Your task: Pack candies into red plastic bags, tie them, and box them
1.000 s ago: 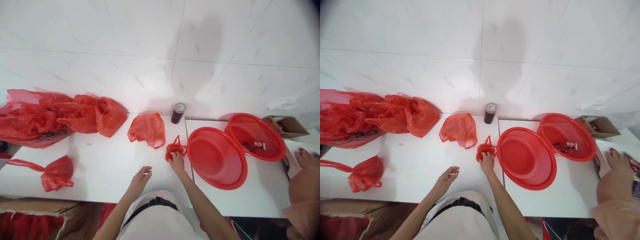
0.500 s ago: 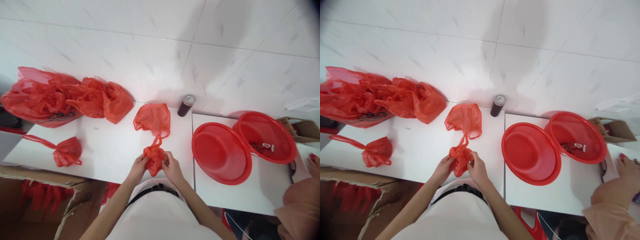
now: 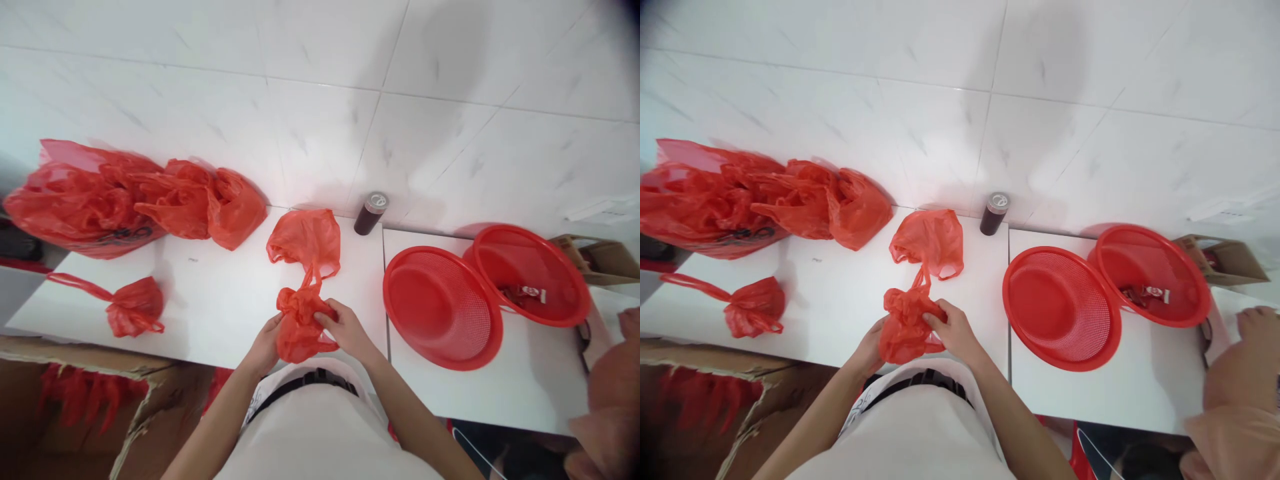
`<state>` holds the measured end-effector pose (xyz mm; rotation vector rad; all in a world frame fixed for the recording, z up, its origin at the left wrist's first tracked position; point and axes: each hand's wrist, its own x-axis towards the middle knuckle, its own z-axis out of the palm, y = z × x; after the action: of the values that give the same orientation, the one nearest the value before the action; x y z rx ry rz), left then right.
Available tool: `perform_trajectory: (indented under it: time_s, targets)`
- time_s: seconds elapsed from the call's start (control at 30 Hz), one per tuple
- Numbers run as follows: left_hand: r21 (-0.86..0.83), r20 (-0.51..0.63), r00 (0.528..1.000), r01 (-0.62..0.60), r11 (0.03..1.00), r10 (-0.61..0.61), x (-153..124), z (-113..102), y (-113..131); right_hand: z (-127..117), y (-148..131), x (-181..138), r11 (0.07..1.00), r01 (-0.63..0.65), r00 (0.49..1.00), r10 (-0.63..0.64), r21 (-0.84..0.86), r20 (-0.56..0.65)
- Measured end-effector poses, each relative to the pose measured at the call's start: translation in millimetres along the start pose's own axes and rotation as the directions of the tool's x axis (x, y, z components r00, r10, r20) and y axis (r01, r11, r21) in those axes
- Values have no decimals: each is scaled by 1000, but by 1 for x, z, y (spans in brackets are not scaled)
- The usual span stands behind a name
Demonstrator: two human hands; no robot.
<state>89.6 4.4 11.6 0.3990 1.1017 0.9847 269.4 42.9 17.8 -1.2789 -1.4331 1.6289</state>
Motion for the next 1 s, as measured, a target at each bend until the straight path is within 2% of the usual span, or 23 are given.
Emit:
perform_trajectory:
  time_s: [0.07, 0.17, 0.2, 0.27, 0.3, 0.37, 0.43, 0.5, 0.57, 0.63, 0.7, 0.73, 0.8, 0.87, 0.93, 1.0]
  targets:
    - [-7, -69, 997, -37, 999, 36, 4, -6, -3, -7, 3, 1, 988, -20, 996, 33, 150, -83]
    - [-32, -208, 973, -111, 993, 102, 10, -32, -4, -33, 4, 0, 959, 36, 941, 63, 282, -333]
    - [-30, -246, 962, -127, 991, 116, 11, -42, -4, -43, 2, -2, 959, 61, 912, 58, 275, -405]
    - [-16, -312, 941, -140, 990, 128, 8, -59, 1, -61, -3, -6, 984, 97, 868, -12, 147, -496]
    - [4, -329, 936, -135, 991, 128, 6, -64, 4, -67, -5, -8, 992, 116, 860, -81, 38, -503]
    - [99, -338, 930, -122, 988, 148, 0, -64, 13, -71, -9, -13, 963, 185, 867, -254, -196, -429]
    - [228, -317, 930, -116, 967, 186, -5, -51, 21, -61, -10, -17, 892, 298, 876, -397, -341, -273]
    - [311, -263, 949, -86, 947, 173, -7, -29, 26, -42, -10, -21, 842, 388, 882, -457, -375, -113]
    - [308, -169, 983, -17, 951, 72, -4, -8, 25, -20, -10, -26, 840, 411, 900, -436, -355, 10]
    - [263, -67, 998, 34, 964, -17, 0, 7, 21, -5, -12, -31, 857, 394, 918, -382, -332, 104]
    - [188, -26, 999, 23, 982, -18, 6, 9, 16, -3, -14, -35, 891, 338, 941, -313, -302, 130]
    - [158, -40, 999, -5, 987, 11, 8, 5, 14, -8, -16, -35, 917, 287, 958, -272, -276, 92]
    - [149, -99, 991, -70, 986, 86, 12, -12, 12, -26, -20, -35, 973, 152, 982, -169, -176, -85]
    - [201, -156, 978, -107, 974, 140, 16, -36, 13, -49, -24, -34, 998, 69, 955, -62, 14, -289]
    - [261, -207, 962, -120, 958, 177, 20, -63, 15, -67, -30, -34, 976, 79, 919, 8, 203, -394]
    - [324, -297, 926, -131, 937, 232, 22, -85, 17, -73, -36, -34, 948, 109, 912, 24, 300, -409]
